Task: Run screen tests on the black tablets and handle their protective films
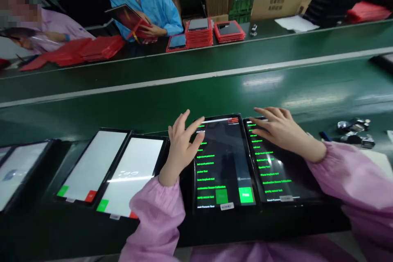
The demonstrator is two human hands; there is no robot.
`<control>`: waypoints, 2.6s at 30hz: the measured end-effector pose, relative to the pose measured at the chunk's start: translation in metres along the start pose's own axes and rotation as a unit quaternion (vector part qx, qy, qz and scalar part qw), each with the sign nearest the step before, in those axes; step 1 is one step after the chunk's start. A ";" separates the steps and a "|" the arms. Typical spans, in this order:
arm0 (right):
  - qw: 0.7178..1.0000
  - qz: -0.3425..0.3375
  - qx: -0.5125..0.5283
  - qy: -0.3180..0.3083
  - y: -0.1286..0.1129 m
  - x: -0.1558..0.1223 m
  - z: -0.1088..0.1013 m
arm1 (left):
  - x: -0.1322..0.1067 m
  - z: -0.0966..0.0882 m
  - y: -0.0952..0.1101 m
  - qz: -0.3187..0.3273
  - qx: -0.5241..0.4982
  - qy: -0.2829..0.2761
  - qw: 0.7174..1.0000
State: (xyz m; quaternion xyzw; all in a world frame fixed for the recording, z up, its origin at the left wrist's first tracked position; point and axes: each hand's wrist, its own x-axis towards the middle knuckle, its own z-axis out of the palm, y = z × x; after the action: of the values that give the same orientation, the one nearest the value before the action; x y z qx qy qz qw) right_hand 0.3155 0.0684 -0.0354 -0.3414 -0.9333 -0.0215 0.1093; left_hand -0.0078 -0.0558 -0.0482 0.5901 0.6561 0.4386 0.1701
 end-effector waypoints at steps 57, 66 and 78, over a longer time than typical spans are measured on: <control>0.725 0.350 0.579 0.130 0.047 -0.055 0.038 | 0.006 0.011 0.046 0.145 0.130 -0.225 0.955; 0.711 0.332 0.606 0.132 0.042 -0.059 0.034 | 0.002 0.017 0.030 0.149 0.252 -0.188 0.937; 0.761 0.380 0.519 0.086 0.037 -0.057 0.030 | -0.007 0.030 0.050 0.153 0.270 -0.202 0.929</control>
State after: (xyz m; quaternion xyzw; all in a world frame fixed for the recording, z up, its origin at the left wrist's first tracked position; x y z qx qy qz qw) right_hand 0.3758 0.0638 -0.0787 -0.5554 -0.5821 0.4806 0.3489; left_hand 0.0475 -0.0547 -0.0284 0.7828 0.6035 0.1375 0.0643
